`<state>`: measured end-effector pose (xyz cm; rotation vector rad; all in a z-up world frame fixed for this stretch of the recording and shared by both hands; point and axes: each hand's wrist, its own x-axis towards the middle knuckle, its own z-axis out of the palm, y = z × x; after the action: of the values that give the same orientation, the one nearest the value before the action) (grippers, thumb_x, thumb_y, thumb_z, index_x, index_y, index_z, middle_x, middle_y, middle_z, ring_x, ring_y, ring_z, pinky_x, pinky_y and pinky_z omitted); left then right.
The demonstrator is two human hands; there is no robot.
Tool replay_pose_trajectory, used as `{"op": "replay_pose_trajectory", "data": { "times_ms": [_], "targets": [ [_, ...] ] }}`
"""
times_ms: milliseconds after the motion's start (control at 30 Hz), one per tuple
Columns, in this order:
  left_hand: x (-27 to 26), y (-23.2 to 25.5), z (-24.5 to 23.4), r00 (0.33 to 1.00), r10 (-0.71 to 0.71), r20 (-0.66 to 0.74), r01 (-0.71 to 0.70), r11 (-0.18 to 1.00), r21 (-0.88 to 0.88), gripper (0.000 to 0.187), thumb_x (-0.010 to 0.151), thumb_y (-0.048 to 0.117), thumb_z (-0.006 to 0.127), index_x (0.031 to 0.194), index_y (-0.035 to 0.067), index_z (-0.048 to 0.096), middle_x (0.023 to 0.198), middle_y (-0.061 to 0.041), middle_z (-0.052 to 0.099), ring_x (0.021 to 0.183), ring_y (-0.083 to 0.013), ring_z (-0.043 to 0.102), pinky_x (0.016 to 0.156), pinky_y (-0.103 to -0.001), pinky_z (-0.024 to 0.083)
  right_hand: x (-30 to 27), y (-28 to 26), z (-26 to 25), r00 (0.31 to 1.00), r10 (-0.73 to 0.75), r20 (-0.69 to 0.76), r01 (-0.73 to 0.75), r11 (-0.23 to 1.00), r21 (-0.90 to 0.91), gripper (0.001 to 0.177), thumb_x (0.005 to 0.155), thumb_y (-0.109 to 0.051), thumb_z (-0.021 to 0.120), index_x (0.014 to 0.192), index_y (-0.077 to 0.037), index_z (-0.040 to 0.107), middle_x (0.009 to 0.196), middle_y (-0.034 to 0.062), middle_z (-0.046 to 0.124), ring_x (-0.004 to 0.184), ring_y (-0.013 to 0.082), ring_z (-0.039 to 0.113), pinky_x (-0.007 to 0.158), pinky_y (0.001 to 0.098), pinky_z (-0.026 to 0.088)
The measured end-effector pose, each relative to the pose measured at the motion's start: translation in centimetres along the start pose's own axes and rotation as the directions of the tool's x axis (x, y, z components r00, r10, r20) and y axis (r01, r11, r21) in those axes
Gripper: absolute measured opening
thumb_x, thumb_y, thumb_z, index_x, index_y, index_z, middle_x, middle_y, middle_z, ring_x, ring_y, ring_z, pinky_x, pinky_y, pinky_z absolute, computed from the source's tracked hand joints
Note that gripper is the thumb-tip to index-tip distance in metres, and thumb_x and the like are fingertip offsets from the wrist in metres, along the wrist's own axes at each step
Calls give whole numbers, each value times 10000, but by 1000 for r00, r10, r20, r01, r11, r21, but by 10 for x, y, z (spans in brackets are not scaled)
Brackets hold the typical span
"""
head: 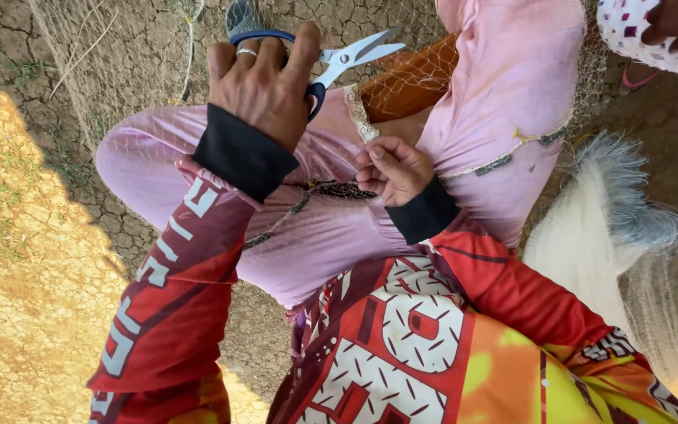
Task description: Trimming and repairing a fishing net using scissors while sitting on the ground.
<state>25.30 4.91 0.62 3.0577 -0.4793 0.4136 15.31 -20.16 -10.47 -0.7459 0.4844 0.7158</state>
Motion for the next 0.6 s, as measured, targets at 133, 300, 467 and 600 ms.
{"op": "replay_pose_trajectory", "data": {
  "times_ms": [133,300,467,600],
  "targets": [
    [0,1,-12,1000,-6,4,6,1000,26,409,961,223,777,1299,182,551,827,-16,691,649,-189,625,817,-355,365,13,-22,34,994,-89,57,81,988,129,305,974,-4,681,1260,-39,581,1080,74,658,923,218,740,810,314,658],
    [-3,5,-17,999,-23,23,23,1000,-4,453,959,248,799,1339,168,566,850,-29,713,676,-180,666,826,-350,389,44,-41,62,976,125,180,-164,961,223,631,948,-165,733,1490,-142,410,1324,158,590,875,298,747,641,318,638],
    [-4,11,-20,1000,-14,11,14,1000,17,454,941,237,813,1313,180,558,817,8,661,657,-159,599,798,-339,375,27,-18,35,990,55,130,-62,997,51,168,987,-93,708,1137,-32,665,900,91,732,645,182,714,497,259,548],
    [-1,22,-30,999,19,38,-15,995,-102,432,999,317,802,1320,143,570,868,-20,667,717,-186,610,815,-359,383,-1,-5,17,996,11,89,-9,1000,-21,143,992,-96,700,1113,-27,671,863,84,718,634,164,705,500,260,559]
  ]
}}
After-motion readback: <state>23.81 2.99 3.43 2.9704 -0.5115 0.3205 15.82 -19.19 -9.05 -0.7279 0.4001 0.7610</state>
